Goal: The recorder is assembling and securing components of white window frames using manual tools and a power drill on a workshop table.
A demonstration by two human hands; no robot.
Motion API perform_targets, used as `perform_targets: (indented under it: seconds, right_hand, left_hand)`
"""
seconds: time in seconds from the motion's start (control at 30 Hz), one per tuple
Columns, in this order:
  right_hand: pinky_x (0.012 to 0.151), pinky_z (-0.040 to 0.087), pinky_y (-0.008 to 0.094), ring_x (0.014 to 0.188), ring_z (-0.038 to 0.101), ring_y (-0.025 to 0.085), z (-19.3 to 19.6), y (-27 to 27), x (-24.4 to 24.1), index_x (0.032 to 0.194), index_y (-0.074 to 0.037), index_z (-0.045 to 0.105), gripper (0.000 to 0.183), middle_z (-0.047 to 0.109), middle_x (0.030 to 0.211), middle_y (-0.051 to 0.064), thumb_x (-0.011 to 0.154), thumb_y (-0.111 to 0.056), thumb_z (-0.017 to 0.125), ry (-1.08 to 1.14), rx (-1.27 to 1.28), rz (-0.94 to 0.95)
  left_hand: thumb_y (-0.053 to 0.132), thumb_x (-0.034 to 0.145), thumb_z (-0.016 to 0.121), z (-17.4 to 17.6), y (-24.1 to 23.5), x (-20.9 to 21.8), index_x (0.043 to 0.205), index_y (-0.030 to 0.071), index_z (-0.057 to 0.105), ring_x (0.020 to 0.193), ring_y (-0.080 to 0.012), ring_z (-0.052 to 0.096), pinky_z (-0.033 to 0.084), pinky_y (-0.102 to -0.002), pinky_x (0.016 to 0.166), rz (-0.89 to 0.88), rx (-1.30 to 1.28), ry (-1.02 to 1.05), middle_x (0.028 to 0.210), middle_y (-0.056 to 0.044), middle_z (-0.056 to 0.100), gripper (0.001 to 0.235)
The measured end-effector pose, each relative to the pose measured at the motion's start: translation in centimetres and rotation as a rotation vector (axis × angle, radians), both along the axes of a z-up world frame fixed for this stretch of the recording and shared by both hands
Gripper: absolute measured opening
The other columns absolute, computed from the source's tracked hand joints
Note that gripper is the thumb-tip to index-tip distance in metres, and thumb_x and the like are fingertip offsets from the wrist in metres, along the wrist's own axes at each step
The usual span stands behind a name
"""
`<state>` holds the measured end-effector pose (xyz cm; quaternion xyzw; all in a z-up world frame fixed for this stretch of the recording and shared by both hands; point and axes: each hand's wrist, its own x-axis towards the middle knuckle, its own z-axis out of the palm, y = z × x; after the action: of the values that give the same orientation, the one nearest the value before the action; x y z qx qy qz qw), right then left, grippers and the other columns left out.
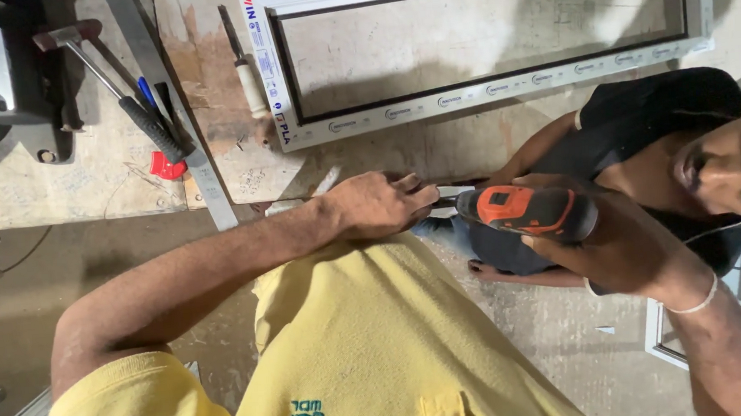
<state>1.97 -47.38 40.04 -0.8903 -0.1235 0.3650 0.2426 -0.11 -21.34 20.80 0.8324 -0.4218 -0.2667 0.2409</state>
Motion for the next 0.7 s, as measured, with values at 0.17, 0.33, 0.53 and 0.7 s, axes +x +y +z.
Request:
perform_targets:
  seconds: [0.17, 0.33, 0.53, 0.7]
  right_hand:
    - [0.065, 0.056, 0.036, 0.069, 0.064, 0.016, -0.1, 0.4, 0.8, 0.132, -0.010, 0.061, 0.053, 0.071, 0.076, 0.008, 0.081, -0.020, 0.074, 0.039, -0.092, 0.022]
    - [0.062, 0.055, 0.036, 0.063, 0.062, 0.016, 0.5, 0.8, 0.5, 0.136, -0.012, 0.061, 0.057, 0.070, 0.070, 0.007, 0.081, -0.020, 0.075, 0.066, -0.143, -0.025]
    - [0.060, 0.054, 0.036, 0.061, 0.058, 0.018, 1.1, 1.1, 0.4, 0.139, -0.013, 0.061, 0.056, 0.068, 0.069, 0.008, 0.086, -0.021, 0.077, 0.095, -0.234, -0.030]
    - [0.061, 0.055, 0.035, 0.062, 0.063, 0.017, 1.7, 1.6, 0.3, 0.140, -0.013, 0.060, 0.060, 0.070, 0.072, 0.008, 0.084, -0.021, 0.077, 0.086, -0.245, -0.064]
  left_hand:
    - [0.029, 0.109, 0.040, -0.9, -0.3, -0.2, 0.128, 0.009, 0.039, 0.069, -0.0258, 0.068, 0.062, -0.047, 0.081, 0.037, -0.124, -0.044, 0.106, -0.016, 0.059, 0.028]
    - [0.027, 0.106, 0.045, -3.0, -0.9, -0.3, 0.123, 0.011, 0.041, 0.070, -0.0232, 0.062, 0.061, -0.046, 0.081, 0.013, -0.166, -0.124, 0.095, -0.011, 0.056, 0.023]
    - [0.028, 0.108, 0.047, -2.4, -0.6, -0.3, 0.119, 0.012, 0.044, 0.070, -0.0200, 0.055, 0.061, -0.043, 0.074, 0.004, -0.177, -0.161, 0.084, -0.005, 0.049, 0.020]
    - [0.030, 0.107, 0.048, -1.7, -0.6, -0.1, 0.120, 0.013, 0.043, 0.071, -0.0202, 0.057, 0.061, -0.043, 0.074, 0.011, -0.171, -0.148, 0.086, -0.004, 0.048, 0.022]
